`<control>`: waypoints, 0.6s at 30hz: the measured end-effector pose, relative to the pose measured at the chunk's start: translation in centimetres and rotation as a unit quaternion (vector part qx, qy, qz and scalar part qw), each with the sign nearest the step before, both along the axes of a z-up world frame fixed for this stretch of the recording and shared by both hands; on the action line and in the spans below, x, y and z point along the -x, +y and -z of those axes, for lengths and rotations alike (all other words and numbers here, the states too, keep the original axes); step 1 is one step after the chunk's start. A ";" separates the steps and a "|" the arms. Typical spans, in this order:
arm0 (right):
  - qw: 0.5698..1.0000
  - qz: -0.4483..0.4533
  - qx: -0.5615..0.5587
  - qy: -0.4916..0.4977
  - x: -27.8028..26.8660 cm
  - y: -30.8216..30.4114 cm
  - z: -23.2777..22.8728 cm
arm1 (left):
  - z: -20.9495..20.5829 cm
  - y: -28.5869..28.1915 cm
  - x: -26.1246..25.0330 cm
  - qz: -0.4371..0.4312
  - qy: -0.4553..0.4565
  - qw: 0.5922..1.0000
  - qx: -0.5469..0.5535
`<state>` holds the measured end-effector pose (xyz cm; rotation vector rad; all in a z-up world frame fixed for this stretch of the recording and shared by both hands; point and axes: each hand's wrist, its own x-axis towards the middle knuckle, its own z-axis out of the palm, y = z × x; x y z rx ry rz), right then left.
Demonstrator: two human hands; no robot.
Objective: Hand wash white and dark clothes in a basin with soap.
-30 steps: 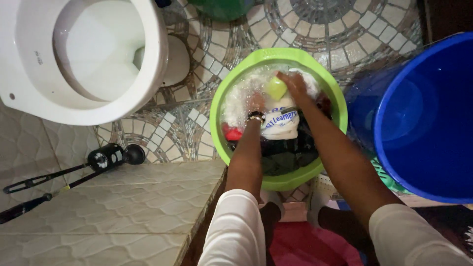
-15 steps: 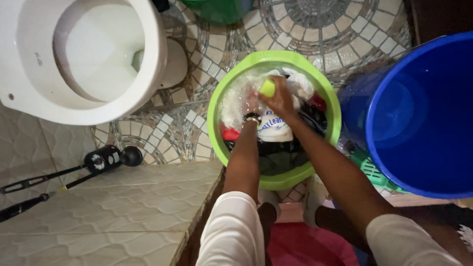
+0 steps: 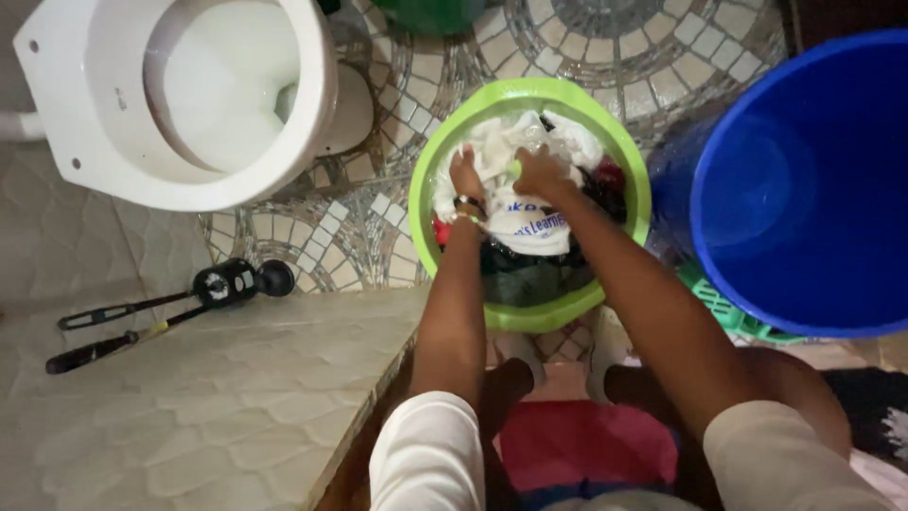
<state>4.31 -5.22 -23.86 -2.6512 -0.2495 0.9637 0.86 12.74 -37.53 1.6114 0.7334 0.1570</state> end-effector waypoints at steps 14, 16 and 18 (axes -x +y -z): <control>0.952 0.030 -0.094 -0.289 4.1 -1.8 -1.6 | -6.3 -6.0 4.6 0.141 0.065 0.937 -0.314; 0.970 0.042 -0.093 -0.221 6.2 -1.3 -0.3 | -1.6 -6.1 5.1 0.178 -0.003 0.889 -0.421; 0.976 0.065 -0.132 -0.160 1.9 -2.6 -2.4 | -1.8 -6.1 4.4 0.227 0.153 0.912 -0.306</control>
